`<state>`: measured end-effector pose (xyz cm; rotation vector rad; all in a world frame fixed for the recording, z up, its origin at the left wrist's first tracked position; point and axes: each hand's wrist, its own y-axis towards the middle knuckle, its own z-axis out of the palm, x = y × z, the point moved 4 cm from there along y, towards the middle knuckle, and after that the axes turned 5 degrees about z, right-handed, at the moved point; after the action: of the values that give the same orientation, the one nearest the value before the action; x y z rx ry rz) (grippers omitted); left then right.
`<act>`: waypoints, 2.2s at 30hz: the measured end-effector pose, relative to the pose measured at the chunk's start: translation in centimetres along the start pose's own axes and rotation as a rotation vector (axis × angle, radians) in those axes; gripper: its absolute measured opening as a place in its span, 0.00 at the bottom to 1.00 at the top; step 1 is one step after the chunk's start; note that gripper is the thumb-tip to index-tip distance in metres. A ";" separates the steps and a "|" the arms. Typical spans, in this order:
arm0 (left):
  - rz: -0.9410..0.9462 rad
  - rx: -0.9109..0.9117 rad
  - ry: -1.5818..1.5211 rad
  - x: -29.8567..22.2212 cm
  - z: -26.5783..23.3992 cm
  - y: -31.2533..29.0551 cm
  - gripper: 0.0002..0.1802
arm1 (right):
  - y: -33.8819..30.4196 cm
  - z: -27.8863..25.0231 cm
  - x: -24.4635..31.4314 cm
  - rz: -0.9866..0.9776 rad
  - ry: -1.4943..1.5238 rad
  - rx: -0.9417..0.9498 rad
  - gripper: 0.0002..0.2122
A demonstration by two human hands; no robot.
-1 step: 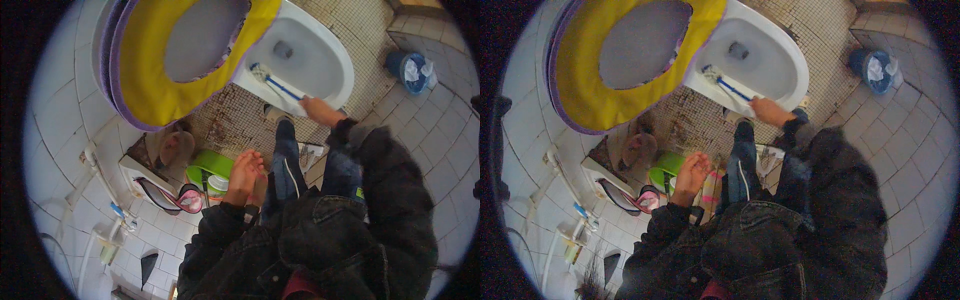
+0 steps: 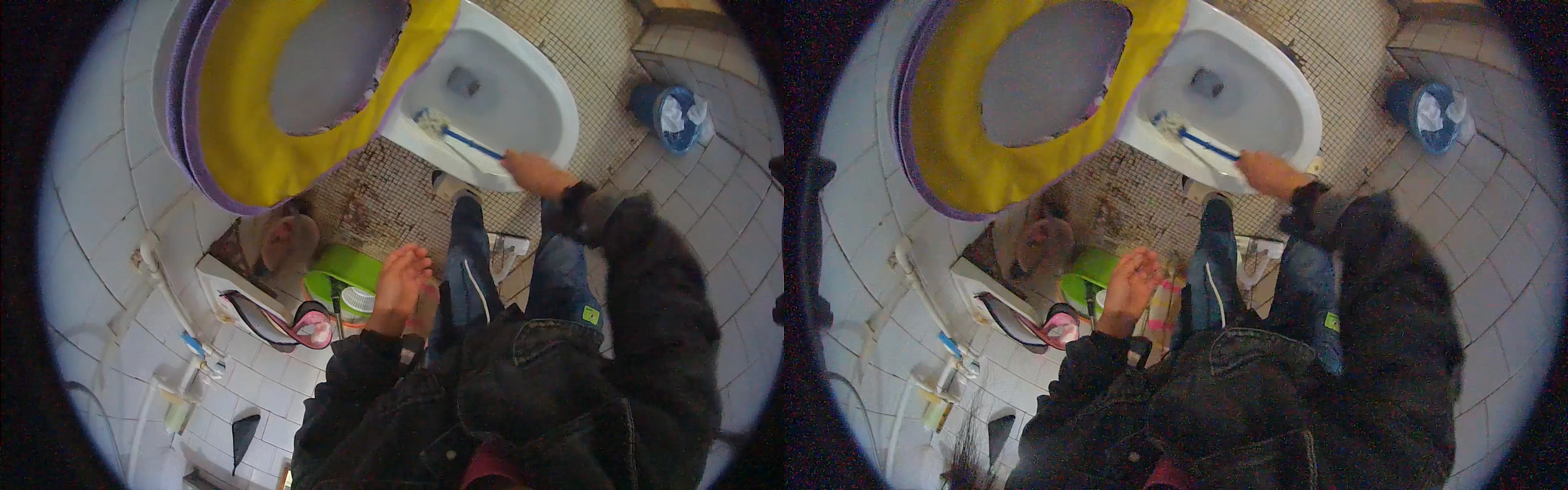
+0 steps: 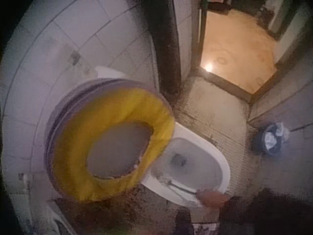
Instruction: The person removes a pink floral toilet seat cover, places it on the floor, and installs a purple floral cover onto the toilet seat. They then use a toilet brush to scrub the inside of the bowl.
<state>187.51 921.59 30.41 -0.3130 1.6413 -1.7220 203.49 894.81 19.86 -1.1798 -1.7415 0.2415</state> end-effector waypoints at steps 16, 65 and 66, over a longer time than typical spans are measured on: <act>-0.011 -0.029 0.085 -2.2 1.3 -2.6 0.11 | 4.2 4.3 0.9 0.442 2.234 -0.325 0.17; -0.010 -0.025 -0.278 10.8 -16.3 3.6 0.10 | 12.3 -1.3 -1.8 -0.111 -1.155 -0.213 0.08; -0.016 -0.020 -0.303 10.9 -16.8 4.0 0.10 | 11.9 -2.2 -2.0 -0.040 -1.243 -0.141 0.07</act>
<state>170.62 927.70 20.72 -0.5688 1.4374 -1.5824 212.49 898.55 12.41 -1.1507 -2.8625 0.9953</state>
